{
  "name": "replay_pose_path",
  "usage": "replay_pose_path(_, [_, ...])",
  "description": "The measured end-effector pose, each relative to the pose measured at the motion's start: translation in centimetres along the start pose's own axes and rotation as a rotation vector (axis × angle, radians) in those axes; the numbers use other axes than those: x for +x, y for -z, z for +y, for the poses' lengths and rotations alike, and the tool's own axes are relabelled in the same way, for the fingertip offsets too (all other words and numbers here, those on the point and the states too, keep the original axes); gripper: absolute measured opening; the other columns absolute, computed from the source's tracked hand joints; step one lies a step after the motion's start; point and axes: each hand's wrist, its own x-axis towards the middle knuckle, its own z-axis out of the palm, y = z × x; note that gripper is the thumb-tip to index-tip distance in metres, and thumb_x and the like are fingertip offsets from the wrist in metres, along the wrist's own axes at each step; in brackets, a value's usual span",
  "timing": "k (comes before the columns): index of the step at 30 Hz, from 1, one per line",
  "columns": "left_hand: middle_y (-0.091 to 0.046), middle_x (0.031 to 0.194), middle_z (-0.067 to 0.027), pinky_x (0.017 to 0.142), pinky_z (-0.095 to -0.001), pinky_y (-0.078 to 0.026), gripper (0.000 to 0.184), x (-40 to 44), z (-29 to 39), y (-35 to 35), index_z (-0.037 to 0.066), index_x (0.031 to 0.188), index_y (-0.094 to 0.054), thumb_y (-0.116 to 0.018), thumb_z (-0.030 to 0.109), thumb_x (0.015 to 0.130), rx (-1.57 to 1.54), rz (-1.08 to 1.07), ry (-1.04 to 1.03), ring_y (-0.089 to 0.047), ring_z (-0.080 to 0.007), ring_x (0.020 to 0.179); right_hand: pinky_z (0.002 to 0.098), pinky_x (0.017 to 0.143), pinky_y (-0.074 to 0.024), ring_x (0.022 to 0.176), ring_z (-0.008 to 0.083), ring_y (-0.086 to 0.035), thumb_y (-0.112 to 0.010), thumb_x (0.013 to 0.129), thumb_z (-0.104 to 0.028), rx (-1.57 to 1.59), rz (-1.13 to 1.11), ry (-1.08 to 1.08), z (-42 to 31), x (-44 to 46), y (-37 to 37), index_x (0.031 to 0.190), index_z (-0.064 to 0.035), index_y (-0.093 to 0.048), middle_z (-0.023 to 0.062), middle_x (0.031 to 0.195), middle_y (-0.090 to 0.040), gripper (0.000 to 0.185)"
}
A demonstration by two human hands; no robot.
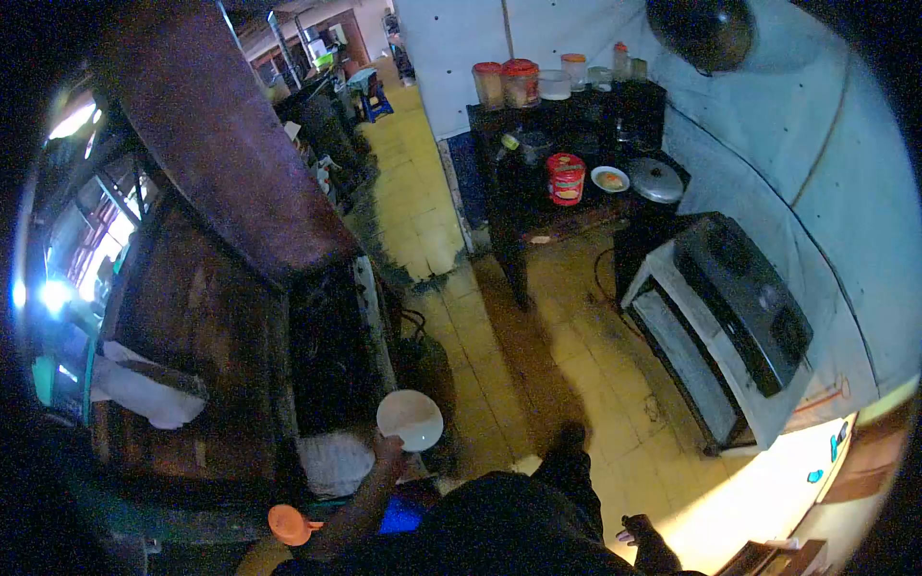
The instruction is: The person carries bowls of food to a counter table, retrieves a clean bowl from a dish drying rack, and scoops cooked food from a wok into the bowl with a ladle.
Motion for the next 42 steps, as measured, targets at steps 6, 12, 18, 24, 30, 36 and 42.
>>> replay_pose_path(6, [-0.053,0.124,-0.0158,0.078,-0.0516,-0.059,0.073,10.9,2.3,-9.9,0.011,0.138,-0.037,-0.043,-0.013,0.069,-0.102,0.043,-0.022,-0.061,-0.0367,0.107,0.0465,0.078,-0.0531,0.092,0.0251,-0.068,-0.055,0.093,-0.053,-0.273,-0.082,0.129,-22.6,8.7,7.0,0.124,-0.0140,-0.058,0.0118,0.102,-0.072,0.050])
replay_pose_path(12, [-0.056,0.120,-0.0148,0.061,-0.0503,-0.058,0.059,15.8,2.8,-14.9,0.015,0.134,-0.042,-0.043,-0.006,0.079,-0.162,0.321,0.140,-0.064,-0.0350,0.097,0.0452,0.078,-0.0532,0.095,0.0262,-0.065,-0.060,0.089,-0.052,-0.851,-0.115,0.479,-53.6,18.6,15.5,0.132,-0.0166,-0.058,0.0105,0.106,-0.070,0.056])
replay_pose_path(18, [-0.061,0.114,-0.0109,0.055,-0.0436,-0.054,0.046,23.7,9.2,-20.5,0.017,0.131,-0.049,-0.043,0.002,0.088,-0.203,0.552,0.221,-0.065,-0.0278,0.092,0.0381,0.070,-0.0537,0.087,0.0270,-0.070,-0.077,0.081,-0.029,-0.724,-0.583,1.385,-84.6,18.9,16.1,0.125,0.0008,-0.061,0.0169,0.105,-0.066,0.056])
replay_pose_path(24, [-0.061,0.109,-0.0168,0.049,-0.0359,-0.051,0.048,43.0,18.1,-24.3,0.008,0.129,-0.048,-0.043,-0.003,0.083,-0.357,0.284,0.148,-0.065,-0.0291,0.088,0.0364,0.066,-0.0528,0.086,0.0231,-0.070,-0.061,0.096,-0.041,-0.436,-0.332,0.707,-108.6,15.4,7.4,0.123,-0.0021,-0.059,0.0103,0.084,-0.069,0.048])
replay_pose_path(30, [-0.055,0.118,-0.0175,0.059,-0.0452,-0.058,0.058,66.6,37.0,-37.6,0.012,0.134,-0.041,-0.051,-0.004,0.079,-0.175,0.189,0.117,-0.063,-0.0347,0.098,0.0405,0.070,-0.0543,0.093,0.0260,-0.069,-0.065,0.093,-0.037,-0.792,-0.238,0.597,-113.4,18.0,4.8,0.120,-0.0036,-0.061,0.0131,0.090,-0.071,0.043])
replay_pose_path(36, [-0.052,0.124,-0.0158,0.068,-0.0494,-0.061,0.063,84.2,59.1,-54.1,0.013,0.137,-0.034,-0.057,0.000,0.081,-0.130,-0.065,-0.026,-0.062,-0.0329,0.105,0.0412,0.070,-0.0543,0.093,0.0273,-0.069,-0.065,0.093,-0.034,-0.576,-0.083,0.211,-123.1,15.4,0.8,0.117,-0.0019,-0.062,0.0147,0.092,-0.071,0.040])
replay_pose_path(42, [-0.055,0.122,-0.0151,0.073,-0.0494,-0.063,0.051,100.4,72.0,-68.0,0.014,0.133,-0.038,-0.057,0.006,0.087,-0.241,-0.292,-0.088,-0.064,-0.0317,0.103,0.0419,0.071,-0.0543,0.094,0.0285,-0.069,-0.065,0.092,-0.030,-0.463,-0.065,0.205,-140.1,19.1,-4.2,0.114,-0.0003,-0.063,0.0164,0.095,-0.070,0.037])
